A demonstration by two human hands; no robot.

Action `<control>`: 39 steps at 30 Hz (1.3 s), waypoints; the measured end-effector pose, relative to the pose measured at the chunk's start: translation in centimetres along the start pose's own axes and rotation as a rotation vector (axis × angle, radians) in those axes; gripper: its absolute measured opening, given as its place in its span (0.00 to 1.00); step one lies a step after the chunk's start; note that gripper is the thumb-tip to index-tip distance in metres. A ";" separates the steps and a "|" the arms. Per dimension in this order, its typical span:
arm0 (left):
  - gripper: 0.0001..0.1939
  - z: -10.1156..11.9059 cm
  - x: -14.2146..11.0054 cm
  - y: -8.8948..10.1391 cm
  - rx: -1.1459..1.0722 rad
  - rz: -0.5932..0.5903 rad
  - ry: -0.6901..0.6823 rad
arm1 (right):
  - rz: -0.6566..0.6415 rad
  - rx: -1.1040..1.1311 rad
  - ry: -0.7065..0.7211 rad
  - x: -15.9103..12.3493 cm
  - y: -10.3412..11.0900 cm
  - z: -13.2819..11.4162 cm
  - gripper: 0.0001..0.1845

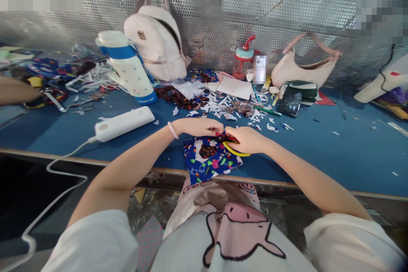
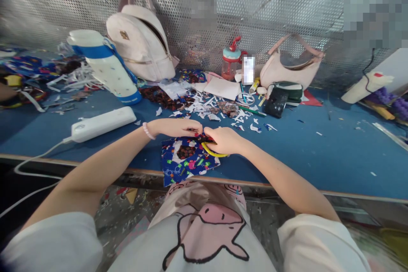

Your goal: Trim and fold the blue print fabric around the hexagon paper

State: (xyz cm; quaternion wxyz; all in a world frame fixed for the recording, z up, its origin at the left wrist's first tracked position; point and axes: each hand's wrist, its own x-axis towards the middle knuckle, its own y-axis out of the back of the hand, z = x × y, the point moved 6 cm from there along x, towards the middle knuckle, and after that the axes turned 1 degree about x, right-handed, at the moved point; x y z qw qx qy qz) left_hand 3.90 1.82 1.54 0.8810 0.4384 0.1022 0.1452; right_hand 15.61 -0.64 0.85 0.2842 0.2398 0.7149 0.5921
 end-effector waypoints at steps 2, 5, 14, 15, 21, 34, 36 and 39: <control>0.07 -0.1 0.0 0.0 0.005 0.002 0.004 | -0.004 -0.004 0.000 0.0 0.0 0.1 0.09; 0.07 -0.2 0.1 0.0 0.013 0.003 0.014 | 0.007 0.017 -0.010 0.0 -0.1 0.1 0.10; 0.07 -0.5 0.1 0.0 0.016 0.021 0.040 | 0.022 -0.028 -0.021 0.0 -0.2 -0.2 0.11; 0.07 -0.5 0.1 0.0 0.017 0.022 0.043 | 0.021 -0.033 -0.021 0.0 -0.2 -0.2 0.11; 0.07 -0.6 0.1 0.1 0.006 0.031 0.046 | 0.014 -0.008 -0.027 0.0 -0.4 0.0 0.12; 0.07 -0.1 0.1 0.3 -0.011 0.059 0.053 | 0.027 -0.016 0.000 0.1 -0.6 0.1 0.11; 0.07 -0.1 0.1 0.3 -0.016 0.064 0.050 | 0.033 -0.012 -0.004 0.1 -0.6 0.1 0.11; 0.07 0.0 0.1 0.4 -0.018 0.074 0.043 | 0.049 0.006 -0.023 0.0 -0.6 -0.1 0.13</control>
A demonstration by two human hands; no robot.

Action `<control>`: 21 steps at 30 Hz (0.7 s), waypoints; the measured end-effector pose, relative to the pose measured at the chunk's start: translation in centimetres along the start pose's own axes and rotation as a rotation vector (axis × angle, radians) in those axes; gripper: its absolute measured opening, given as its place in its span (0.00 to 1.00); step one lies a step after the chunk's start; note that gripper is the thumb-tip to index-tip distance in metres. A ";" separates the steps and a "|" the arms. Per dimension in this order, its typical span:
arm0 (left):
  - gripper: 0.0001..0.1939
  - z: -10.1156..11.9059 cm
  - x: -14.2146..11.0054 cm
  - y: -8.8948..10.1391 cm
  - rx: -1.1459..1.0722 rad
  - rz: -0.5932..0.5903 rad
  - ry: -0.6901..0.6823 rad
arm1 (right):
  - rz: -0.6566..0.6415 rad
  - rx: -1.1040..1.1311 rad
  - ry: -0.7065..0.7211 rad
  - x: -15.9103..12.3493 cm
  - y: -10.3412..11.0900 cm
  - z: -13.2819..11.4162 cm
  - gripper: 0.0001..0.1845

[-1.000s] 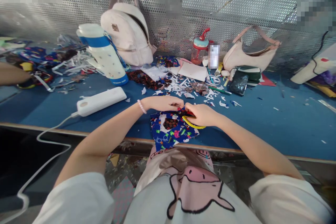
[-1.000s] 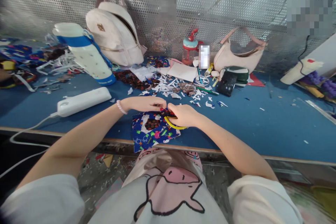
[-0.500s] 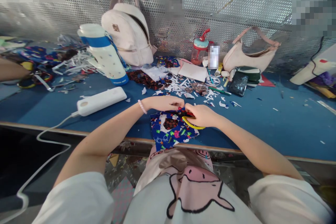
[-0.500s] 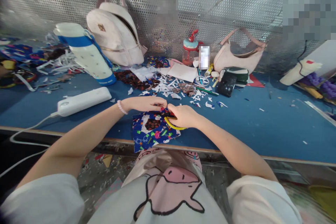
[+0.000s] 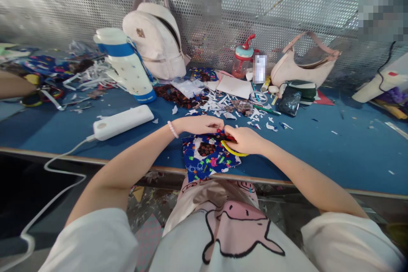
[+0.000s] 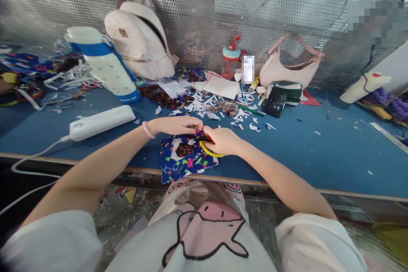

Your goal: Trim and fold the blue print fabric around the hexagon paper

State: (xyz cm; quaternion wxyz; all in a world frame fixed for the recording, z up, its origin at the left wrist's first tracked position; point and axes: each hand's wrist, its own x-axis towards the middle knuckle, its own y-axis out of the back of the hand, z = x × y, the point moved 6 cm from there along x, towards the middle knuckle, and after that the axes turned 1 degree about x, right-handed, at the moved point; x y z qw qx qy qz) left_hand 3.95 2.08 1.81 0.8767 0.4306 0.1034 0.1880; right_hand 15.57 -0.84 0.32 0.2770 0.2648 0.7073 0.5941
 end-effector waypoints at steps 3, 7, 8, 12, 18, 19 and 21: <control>0.07 0.0 0.0 -0.1 0.003 0.005 -0.003 | 0.021 -0.001 -0.022 -0.1 0.1 -0.2 0.16; 0.08 -0.1 0.0 -0.2 0.011 0.003 0.004 | 0.028 -0.006 -0.023 -0.1 0.1 -0.2 0.15; 0.08 -0.1 0.0 -0.2 0.008 0.002 0.006 | 0.027 -0.005 -0.020 -0.1 0.1 -0.2 0.15; 0.08 -0.2 0.0 -0.1 -0.025 0.011 0.014 | 0.026 -0.006 -0.005 -0.1 0.0 0.0 0.12; 0.08 -0.6 0.1 0.0 -0.078 0.035 0.061 | 0.039 0.022 0.007 -0.1 -0.2 -0.1 0.10; 0.09 -0.7 0.1 0.0 -0.081 0.038 0.069 | 0.040 0.028 0.006 -0.1 -0.2 -0.1 0.10; 0.09 -0.7 0.1 0.0 -0.092 0.042 0.083 | 0.047 0.034 0.004 -0.2 -0.2 -0.2 0.11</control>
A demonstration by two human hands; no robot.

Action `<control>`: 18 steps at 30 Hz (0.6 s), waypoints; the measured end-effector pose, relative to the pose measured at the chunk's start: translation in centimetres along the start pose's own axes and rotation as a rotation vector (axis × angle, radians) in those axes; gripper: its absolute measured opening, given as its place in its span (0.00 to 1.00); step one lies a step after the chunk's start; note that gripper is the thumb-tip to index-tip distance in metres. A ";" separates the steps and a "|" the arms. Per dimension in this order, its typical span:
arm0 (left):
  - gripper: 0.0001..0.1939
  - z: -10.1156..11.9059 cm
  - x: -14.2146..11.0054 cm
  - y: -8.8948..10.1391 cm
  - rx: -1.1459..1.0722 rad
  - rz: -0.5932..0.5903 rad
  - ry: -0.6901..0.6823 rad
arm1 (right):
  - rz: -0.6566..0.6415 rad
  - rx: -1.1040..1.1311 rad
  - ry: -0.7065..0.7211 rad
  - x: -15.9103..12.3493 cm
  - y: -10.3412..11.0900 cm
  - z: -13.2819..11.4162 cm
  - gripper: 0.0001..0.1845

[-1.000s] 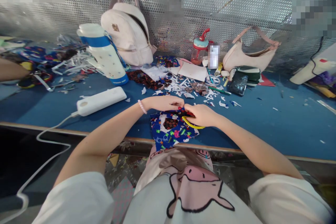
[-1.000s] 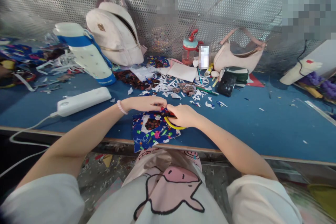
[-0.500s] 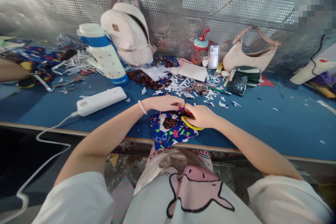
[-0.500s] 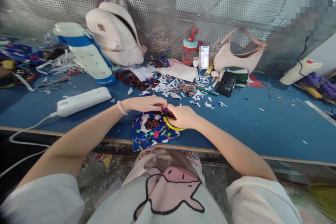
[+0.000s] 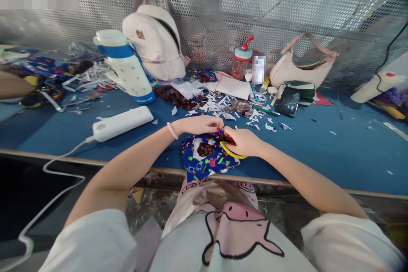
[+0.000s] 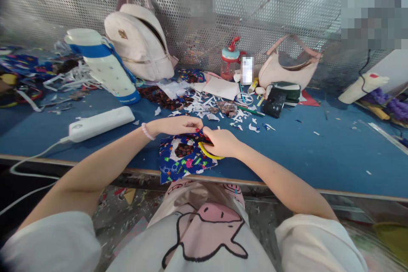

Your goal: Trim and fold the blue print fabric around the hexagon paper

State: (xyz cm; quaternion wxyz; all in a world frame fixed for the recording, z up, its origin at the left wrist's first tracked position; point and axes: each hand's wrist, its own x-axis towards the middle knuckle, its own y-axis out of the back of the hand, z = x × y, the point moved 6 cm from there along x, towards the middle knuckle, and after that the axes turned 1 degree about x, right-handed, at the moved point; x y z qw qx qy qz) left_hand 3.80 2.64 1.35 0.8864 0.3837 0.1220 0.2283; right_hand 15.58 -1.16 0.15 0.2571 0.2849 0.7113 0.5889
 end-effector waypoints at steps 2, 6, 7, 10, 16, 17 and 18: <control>0.09 0.0 0.0 0.0 -0.017 0.004 0.010 | 0.012 -0.001 -0.003 0.0 0.0 0.0 0.12; 0.10 0.0 0.0 0.0 -0.057 0.019 0.014 | 0.027 -0.012 -0.007 0.0 -0.1 0.0 0.12; 0.10 0.0 0.0 0.0 -0.064 0.023 0.016 | 0.025 -0.015 -0.006 0.1 -0.1 0.1 0.12; 0.10 -0.2 0.0 0.1 -0.077 0.035 0.027 | 0.018 -0.028 -0.003 0.2 -0.3 0.2 0.11; 0.11 -0.3 0.0 0.2 -0.081 0.069 0.027 | 0.024 -0.017 -0.012 0.2 -0.2 0.2 0.10; 0.11 -0.4 0.0 0.4 -0.073 0.092 0.031 | 0.030 0.000 -0.012 0.2 -0.2 0.2 0.10; 0.10 -0.5 0.0 0.6 -0.062 0.122 0.037 | 0.037 0.017 -0.013 0.1 -0.1 0.2 0.10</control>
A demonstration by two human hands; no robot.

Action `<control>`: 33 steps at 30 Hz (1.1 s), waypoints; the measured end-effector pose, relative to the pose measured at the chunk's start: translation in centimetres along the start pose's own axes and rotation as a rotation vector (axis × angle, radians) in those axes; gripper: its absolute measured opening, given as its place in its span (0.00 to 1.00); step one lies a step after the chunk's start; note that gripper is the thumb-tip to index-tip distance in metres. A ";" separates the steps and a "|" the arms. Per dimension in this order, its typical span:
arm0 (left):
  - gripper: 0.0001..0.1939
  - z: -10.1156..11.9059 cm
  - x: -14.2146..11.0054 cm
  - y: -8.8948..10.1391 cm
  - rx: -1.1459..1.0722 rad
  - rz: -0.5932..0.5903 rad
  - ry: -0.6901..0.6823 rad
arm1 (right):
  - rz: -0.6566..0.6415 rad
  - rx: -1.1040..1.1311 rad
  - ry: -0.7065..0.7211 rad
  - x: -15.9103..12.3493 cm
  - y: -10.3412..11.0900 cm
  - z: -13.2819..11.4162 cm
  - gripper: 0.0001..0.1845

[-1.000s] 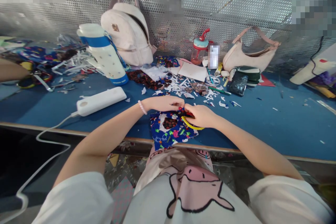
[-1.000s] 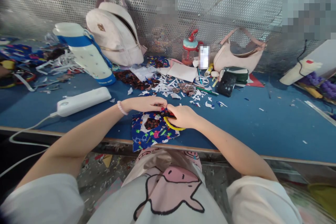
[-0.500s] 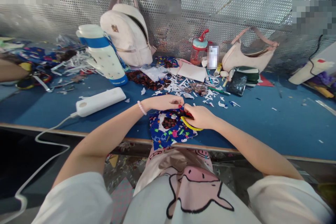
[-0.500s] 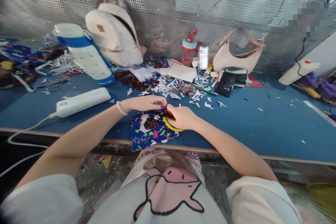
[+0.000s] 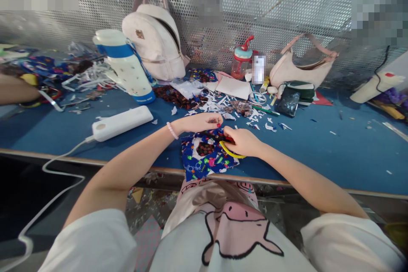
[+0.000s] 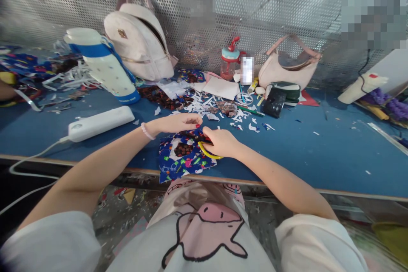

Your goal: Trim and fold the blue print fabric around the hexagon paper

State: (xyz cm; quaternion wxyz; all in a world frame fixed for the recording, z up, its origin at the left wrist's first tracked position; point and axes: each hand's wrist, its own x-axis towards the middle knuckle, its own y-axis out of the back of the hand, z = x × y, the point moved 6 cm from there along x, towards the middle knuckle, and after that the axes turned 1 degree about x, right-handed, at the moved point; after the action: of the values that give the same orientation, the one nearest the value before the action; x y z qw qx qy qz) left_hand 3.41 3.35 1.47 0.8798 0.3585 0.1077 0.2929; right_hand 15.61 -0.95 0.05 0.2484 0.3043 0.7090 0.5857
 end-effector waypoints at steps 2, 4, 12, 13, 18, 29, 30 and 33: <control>0.09 -0.4 0.0 0.6 0.022 0.074 0.024 | 0.008 0.026 -0.004 -0.1 0.1 0.0 0.10; 0.08 -1.1 0.0 1.4 0.039 0.155 0.070 | 0.015 0.037 -0.008 -0.2 0.2 -0.1 0.10; 0.12 -3.7 -0.4 4.1 0.244 0.474 0.212 | 0.134 -0.017 -0.007 -0.7 1.3 0.3 0.14; 0.14 -3.9 -0.4 4.3 0.264 0.504 0.209 | 0.152 -0.020 -0.030 -0.7 1.7 0.7 0.14; 0.16 -4.0 -1.2 5.8 0.352 0.670 0.214 | 0.158 -0.100 -0.244 -1.0 3.3 5.0 0.14; 0.14 -0.8 0.0 1.7 0.479 0.384 0.041 | -0.092 0.149 -0.234 3.5 6.7 15.8 0.15; 0.14 -0.7 0.0 1.4 0.468 0.367 0.009 | 0.029 0.122 -0.337 4.7 7.9 18.2 0.17; 0.13 -0.7 -0.4 1.2 0.396 0.374 -0.079 | 0.370 0.026 -0.634 7.8 10.5 25.1 0.30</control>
State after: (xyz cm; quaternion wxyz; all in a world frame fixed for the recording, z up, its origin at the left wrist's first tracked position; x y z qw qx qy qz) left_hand 2.31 4.17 1.79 0.7267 0.5484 0.0605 0.4093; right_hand 29.47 23.04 5.58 0.3415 0.5969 0.5374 0.4882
